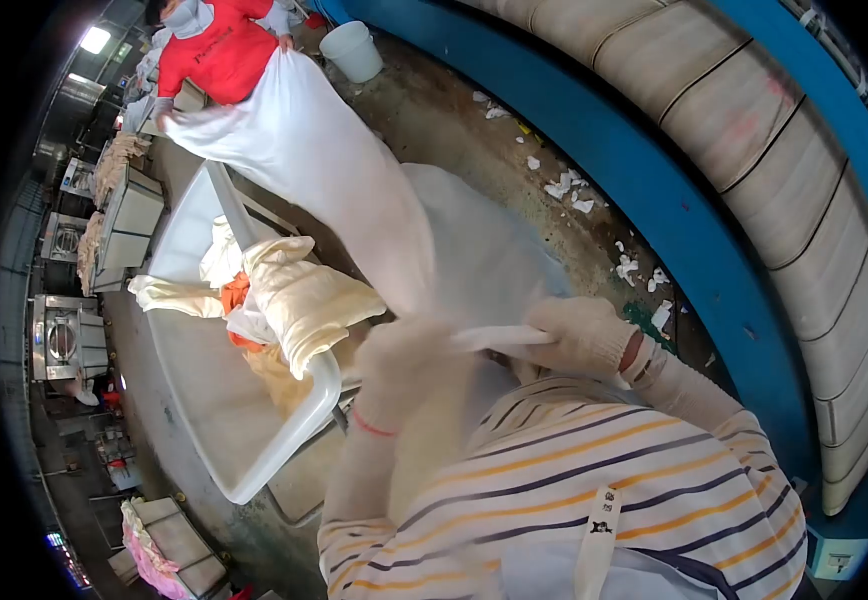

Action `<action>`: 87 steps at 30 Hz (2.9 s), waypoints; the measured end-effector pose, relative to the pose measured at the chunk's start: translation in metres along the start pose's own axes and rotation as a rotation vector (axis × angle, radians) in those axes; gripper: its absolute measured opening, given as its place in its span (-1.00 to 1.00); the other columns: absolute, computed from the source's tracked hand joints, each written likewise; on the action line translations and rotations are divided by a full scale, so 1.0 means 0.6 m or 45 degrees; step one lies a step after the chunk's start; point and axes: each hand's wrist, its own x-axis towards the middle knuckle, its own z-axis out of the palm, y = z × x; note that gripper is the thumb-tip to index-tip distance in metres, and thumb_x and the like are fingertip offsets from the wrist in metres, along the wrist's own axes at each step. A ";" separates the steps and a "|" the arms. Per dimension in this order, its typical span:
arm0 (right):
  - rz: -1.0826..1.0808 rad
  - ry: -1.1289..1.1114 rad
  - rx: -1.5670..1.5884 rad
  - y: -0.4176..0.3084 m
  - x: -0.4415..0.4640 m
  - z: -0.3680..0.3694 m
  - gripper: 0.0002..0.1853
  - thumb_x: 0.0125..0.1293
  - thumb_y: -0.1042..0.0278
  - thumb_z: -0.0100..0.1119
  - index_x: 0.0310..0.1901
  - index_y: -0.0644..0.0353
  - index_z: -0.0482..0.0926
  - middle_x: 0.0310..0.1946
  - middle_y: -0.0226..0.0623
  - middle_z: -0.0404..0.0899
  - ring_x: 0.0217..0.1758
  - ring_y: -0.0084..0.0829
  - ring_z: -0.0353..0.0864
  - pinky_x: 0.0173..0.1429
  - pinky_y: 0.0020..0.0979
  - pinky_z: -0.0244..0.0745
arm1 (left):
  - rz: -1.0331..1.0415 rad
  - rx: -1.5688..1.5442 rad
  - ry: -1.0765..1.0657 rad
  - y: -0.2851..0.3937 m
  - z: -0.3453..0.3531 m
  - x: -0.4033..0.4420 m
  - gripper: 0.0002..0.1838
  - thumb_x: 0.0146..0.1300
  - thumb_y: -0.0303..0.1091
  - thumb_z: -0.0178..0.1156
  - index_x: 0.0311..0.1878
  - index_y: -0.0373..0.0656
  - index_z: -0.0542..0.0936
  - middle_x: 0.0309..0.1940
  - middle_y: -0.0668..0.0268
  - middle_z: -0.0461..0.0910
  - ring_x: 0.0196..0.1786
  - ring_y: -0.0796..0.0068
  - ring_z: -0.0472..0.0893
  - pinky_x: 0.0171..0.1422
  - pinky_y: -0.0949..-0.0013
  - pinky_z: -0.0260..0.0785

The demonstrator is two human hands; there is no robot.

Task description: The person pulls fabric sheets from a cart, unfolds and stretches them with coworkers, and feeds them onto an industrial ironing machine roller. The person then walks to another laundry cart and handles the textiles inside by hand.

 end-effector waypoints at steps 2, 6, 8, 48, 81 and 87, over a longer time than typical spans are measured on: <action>0.021 -0.113 -0.062 0.052 0.004 0.024 -0.69 0.21 0.14 0.28 -0.07 0.07 0.62 -0.19 -0.20 0.65 -0.09 -0.14 0.64 -0.03 -0.29 0.51 | -0.246 -0.220 0.287 -0.048 -0.009 -0.057 -0.73 0.10 -0.46 0.24 -0.10 -0.26 0.62 -0.40 0.28 0.63 -0.37 0.46 0.63 -0.27 0.42 0.45; -0.088 -0.116 0.208 0.101 0.008 0.061 -0.75 0.30 0.13 0.23 -0.10 0.07 0.63 -0.22 -0.20 0.65 -0.14 -0.21 0.67 -0.09 -0.32 0.52 | -0.884 -0.740 1.127 -0.084 -0.015 -0.092 -0.81 0.26 -0.38 0.20 -0.15 -0.30 0.62 -0.22 0.24 0.66 -0.21 0.34 0.63 -0.05 0.37 0.50; -0.155 -0.045 0.367 0.089 0.015 0.064 -0.76 0.34 0.13 0.16 -0.11 0.07 0.63 -0.23 -0.18 0.65 -0.14 -0.18 0.67 -0.09 -0.31 0.52 | -0.651 -0.416 1.472 -0.039 -0.015 -0.048 -0.82 0.23 -0.51 0.15 -0.12 -0.28 0.63 -0.19 0.29 0.64 -0.16 0.46 0.61 0.02 0.41 0.45; 0.626 1.871 -0.158 0.430 -0.343 -0.254 -0.68 0.46 0.26 0.03 0.13 0.23 0.55 0.10 -0.05 0.58 0.18 -0.24 0.56 0.17 -0.30 0.48 | 0.081 -0.180 -0.681 0.182 0.375 0.167 -0.51 0.36 -0.05 0.00 0.37 0.40 0.36 -0.18 0.19 0.66 -0.30 0.10 0.67 -0.21 -0.01 0.49; -0.182 -0.008 0.132 0.063 0.395 0.116 -0.69 0.22 0.28 0.17 -0.02 0.17 0.61 -0.15 -0.12 0.66 -0.03 -0.13 0.63 0.08 -0.28 0.50 | -1.337 0.585 0.619 -0.723 -0.162 -0.071 0.06 -0.02 0.08 0.41 0.48 -0.17 0.13 0.38 -0.07 0.23 0.43 -0.02 0.23 0.48 0.13 0.13; -0.122 0.183 0.276 -0.084 0.463 0.039 -0.64 0.19 0.29 0.25 0.02 0.18 0.57 -0.17 -0.18 0.65 -0.08 -0.25 0.66 0.01 -0.29 0.53 | -1.345 -0.085 0.888 -0.771 -0.114 -0.021 -0.50 0.23 -0.12 0.20 0.20 -0.13 0.50 -0.05 0.00 0.62 0.04 0.14 0.61 0.15 0.24 0.42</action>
